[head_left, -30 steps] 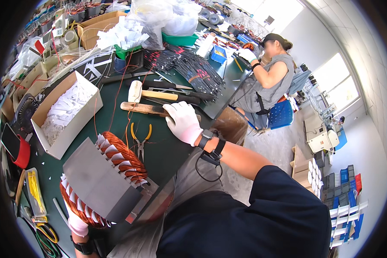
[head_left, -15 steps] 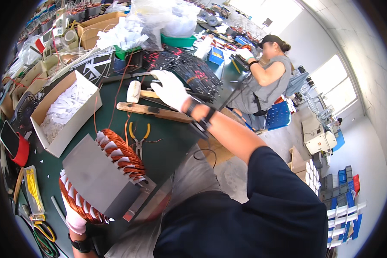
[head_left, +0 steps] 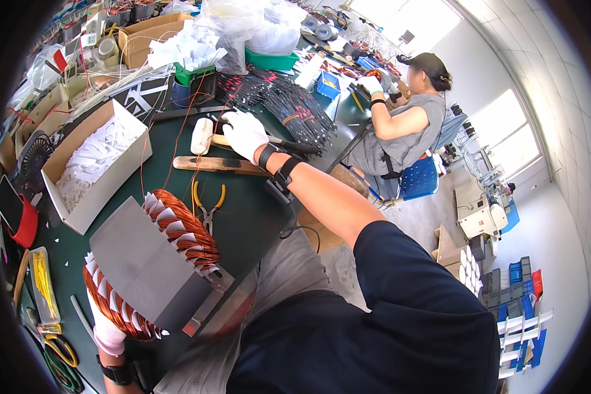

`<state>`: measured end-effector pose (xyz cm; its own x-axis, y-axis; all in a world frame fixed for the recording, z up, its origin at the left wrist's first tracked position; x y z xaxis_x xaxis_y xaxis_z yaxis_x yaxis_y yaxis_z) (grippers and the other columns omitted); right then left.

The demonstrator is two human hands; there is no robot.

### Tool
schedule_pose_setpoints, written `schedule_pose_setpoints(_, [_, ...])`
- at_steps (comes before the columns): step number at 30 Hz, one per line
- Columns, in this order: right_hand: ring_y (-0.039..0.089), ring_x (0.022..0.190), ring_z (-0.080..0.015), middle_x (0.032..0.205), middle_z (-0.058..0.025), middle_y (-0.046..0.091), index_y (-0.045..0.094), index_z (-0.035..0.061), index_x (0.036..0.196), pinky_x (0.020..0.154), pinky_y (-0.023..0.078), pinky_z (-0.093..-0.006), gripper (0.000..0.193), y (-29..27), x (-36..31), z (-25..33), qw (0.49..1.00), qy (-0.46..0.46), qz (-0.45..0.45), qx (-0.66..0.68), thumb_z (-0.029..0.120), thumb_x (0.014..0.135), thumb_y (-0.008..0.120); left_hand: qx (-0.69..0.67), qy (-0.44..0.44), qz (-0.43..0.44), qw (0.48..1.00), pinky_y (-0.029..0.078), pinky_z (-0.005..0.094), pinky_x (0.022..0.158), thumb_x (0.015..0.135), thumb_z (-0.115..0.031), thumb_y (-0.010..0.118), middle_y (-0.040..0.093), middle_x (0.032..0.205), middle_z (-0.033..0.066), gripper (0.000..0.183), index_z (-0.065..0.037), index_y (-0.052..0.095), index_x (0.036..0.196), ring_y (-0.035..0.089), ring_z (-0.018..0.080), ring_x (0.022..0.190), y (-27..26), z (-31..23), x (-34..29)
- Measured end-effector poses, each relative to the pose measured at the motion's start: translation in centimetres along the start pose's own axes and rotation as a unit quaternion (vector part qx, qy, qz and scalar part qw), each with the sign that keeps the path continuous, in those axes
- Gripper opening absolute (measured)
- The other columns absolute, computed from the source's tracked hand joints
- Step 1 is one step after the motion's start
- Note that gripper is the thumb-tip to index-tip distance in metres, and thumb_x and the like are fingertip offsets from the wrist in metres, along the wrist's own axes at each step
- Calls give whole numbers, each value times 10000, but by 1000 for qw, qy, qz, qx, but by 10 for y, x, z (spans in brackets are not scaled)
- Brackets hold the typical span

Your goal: Assembling the internal copper winding components of an electric motor stator using various hand tools.

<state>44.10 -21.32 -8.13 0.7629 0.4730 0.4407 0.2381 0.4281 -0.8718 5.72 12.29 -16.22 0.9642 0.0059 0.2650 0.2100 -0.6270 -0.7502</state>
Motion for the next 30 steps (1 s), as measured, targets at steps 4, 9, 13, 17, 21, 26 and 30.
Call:
schedule_pose_setpoints(4, [630, 1113, -352, 1135, -155, 697, 680, 92, 1181, 994, 501, -476, 292, 1, -1, -1, 1000, 15, 21, -17, 257, 965, 574, 39, 40, -17, 998, 311, 430, 1239, 1001, -381, 651, 441, 1577, 124, 745, -61, 317, 1586, 418, 291, 1476, -5, -16, 5])
schedule_pose_setpoints(9, [627, 1051, -390, 1098, -177, 691, 678, 77, 1097, 933, 500, -493, 239, -4, -3, 0, 1000, 0, 6, -4, 222, 962, 545, -112, -12, -21, 993, 348, 421, 1213, 947, -396, 729, 469, 1547, 123, 820, -44, 332, 1572, 453, 286, 1443, 3, -16, 8])
schedule_pose_setpoints(13, [629, 1074, -371, 1112, -162, 695, 687, 90, 1128, 958, 502, -480, 254, -2, -2, -1, 1000, 10, 14, -14, 234, 962, 558, -113, 11, -36, 993, 362, 409, 1204, 951, -391, 727, 472, 1542, 123, 821, -39, 326, 1575, 462, 278, 1433, -4, -23, 10])
schedule_pose_setpoints(17, [631, 1100, -353, 1126, -147, 696, 689, 98, 1150, 977, 506, -472, 267, 2, 0, -2, 999, 16, 22, -22, 249, 966, 566, 51, 60, -22, 997, 361, 407, 1207, 968, -369, 706, 473, 1540, 122, 802, -39, 310, 1582, 466, 273, 1430, -5, -19, 9])
schedule_pose_setpoints(21, [632, 1102, -353, 1139, -149, 695, 696, 99, 1149, 979, 509, -476, 269, 0, 1, 0, 999, 20, 21, -19, 249, 967, 568, -91, 4, -35, 995, 360, 413, 1209, 982, -354, 691, 477, 1537, 123, 776, -36, 311, 1579, 467, 277, 1430, -3, -23, 9])
schedule_pose_setpoints(26, [631, 1122, -364, 1176, -163, 696, 715, 97, 1152, 997, 508, -467, 293, 2, 1, -8, 998, 58, 34, 7, 264, 948, 587, -152, -27, -33, 987, 258, 532, 1267, 981, -302, 613, 504, 1512, 159, 578, -49, 475, 1481, 414, 377, 1467, -5, -31, 13])
schedule_pose_setpoints(30, [672, 1149, -371, 1203, -212, 719, 726, 20, 1194, 1029, 516, -422, 381, 12, 19, -33, 985, 79, 116, 104, 247, 888, 699, -142, -18, -42, 989, 375, 424, 1204, 1042, -326, 611, 495, 1521, 109, 650, -44, 343, 1563, 481, 273, 1416, -1, -15, 9])
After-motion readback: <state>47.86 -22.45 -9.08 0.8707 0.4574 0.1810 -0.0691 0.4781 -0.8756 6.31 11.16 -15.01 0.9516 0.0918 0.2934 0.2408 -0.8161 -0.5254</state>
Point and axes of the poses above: each hand's wrist, its own x-axis towards the middle knuckle, its own y-axis out of the palm, z = x × y, the point moved 5 cm from there along x, towards the middle knuckle
